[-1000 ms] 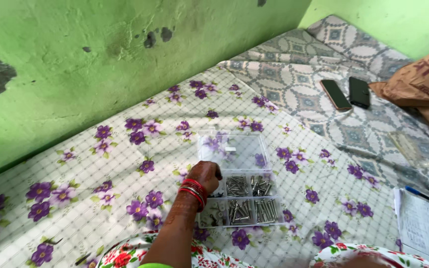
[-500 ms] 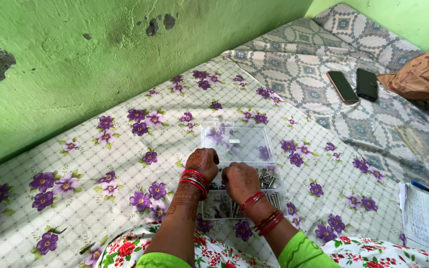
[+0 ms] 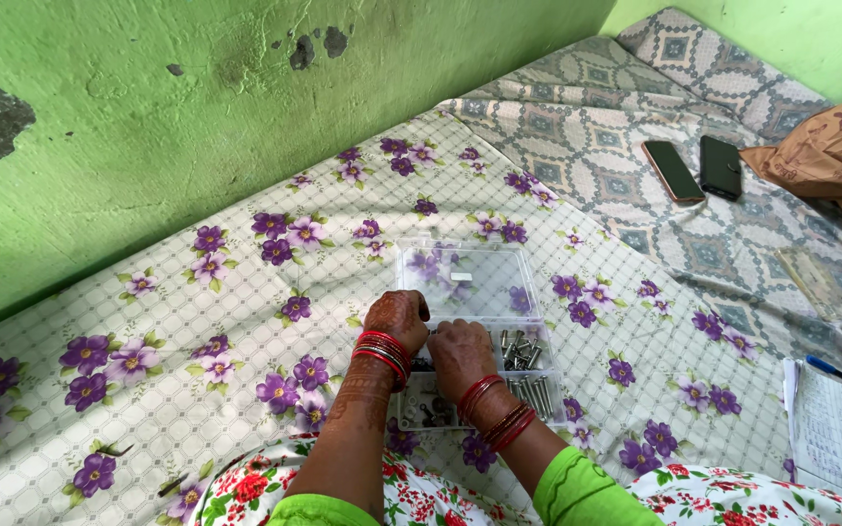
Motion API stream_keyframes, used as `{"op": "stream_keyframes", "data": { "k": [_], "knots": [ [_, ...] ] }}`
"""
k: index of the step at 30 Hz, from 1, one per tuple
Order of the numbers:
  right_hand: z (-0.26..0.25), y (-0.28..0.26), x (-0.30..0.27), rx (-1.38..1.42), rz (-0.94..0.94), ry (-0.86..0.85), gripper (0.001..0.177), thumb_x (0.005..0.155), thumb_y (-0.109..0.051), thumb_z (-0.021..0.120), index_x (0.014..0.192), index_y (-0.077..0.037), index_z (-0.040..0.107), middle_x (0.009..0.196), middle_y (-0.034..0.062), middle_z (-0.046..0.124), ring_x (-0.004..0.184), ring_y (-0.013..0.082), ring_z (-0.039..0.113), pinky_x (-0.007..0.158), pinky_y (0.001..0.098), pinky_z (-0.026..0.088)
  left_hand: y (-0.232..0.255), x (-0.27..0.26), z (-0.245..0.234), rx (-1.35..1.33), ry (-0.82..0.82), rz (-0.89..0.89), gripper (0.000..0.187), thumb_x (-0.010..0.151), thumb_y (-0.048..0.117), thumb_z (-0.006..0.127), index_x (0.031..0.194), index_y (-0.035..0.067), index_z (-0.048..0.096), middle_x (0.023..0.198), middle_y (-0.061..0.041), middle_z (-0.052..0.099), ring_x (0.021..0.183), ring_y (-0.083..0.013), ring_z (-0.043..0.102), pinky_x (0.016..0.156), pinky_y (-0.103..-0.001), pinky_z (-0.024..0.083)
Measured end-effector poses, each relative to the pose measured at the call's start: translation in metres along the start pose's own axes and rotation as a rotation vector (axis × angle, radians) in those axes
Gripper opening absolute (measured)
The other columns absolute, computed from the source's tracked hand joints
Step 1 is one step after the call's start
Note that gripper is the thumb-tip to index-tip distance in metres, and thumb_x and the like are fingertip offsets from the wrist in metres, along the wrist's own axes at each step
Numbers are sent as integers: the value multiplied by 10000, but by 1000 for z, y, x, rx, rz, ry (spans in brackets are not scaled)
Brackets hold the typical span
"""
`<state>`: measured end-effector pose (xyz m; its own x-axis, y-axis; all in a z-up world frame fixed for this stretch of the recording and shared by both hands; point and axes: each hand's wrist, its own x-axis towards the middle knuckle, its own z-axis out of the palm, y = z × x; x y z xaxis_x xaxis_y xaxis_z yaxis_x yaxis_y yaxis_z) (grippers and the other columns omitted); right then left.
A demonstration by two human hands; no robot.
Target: The person sits on a bed and sorts small metal hardware components, such as screws and bolts, from a clear plastic organizer box. They pick up individual pieces, inspect them, and place them into specific compartments within the box.
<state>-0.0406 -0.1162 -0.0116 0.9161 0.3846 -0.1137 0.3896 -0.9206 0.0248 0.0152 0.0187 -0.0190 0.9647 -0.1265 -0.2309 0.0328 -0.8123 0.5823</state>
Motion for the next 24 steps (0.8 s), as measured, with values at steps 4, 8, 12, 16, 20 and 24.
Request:
{"op": "stream_keyframes", "data": {
  "k": [4,8,12,16,20,24],
  "knots": [
    [4,4,-1,109,10,112,81,828,-49,702,856,-123,717,916,75,667,908,267,645,838,415,515,-2,1,2,12,23,19,170,884,99,641,1015,128,744,1093,-122,747,1057,-281,712,955,-398,559],
    [17,26,1,580,109,305,73,911,-28,658,965,-75,673,879,64,746,790,233,734,724,373,582,-2,2,2,-12,33,9,163,896,107,635,1014,124,745,1089,-137,747,1058,-291,709,963,-403,553],
    [27,43,16,1250,270,218,63,946,-17,661,1007,-8,648,934,120,774,820,178,745,729,331,624,0,2,-4,-2,-6,-14,190,860,110,671,1036,126,741,1097,-144,742,1057,-295,709,952,-411,561],
    [29,49,26,1139,233,207,130,900,-4,705,1029,8,694,946,93,786,815,133,744,746,310,612,-2,3,-4,-30,7,-44,199,857,110,678,1044,120,747,1098,-145,740,1048,-298,714,947,-413,563],
    [27,46,31,993,128,249,201,855,39,710,1044,-22,745,982,89,804,882,142,767,793,306,611,-2,3,-5,-41,18,-36,198,865,111,671,1045,125,753,1089,-145,745,1047,-301,717,945,-414,565],
    [23,36,32,910,33,309,207,852,49,700,1024,-48,762,949,104,810,883,188,801,794,318,636,2,0,-9,-50,40,-46,173,902,197,694,1042,113,752,1091,-162,747,1050,-315,713,954,-420,561]
  ]
}}
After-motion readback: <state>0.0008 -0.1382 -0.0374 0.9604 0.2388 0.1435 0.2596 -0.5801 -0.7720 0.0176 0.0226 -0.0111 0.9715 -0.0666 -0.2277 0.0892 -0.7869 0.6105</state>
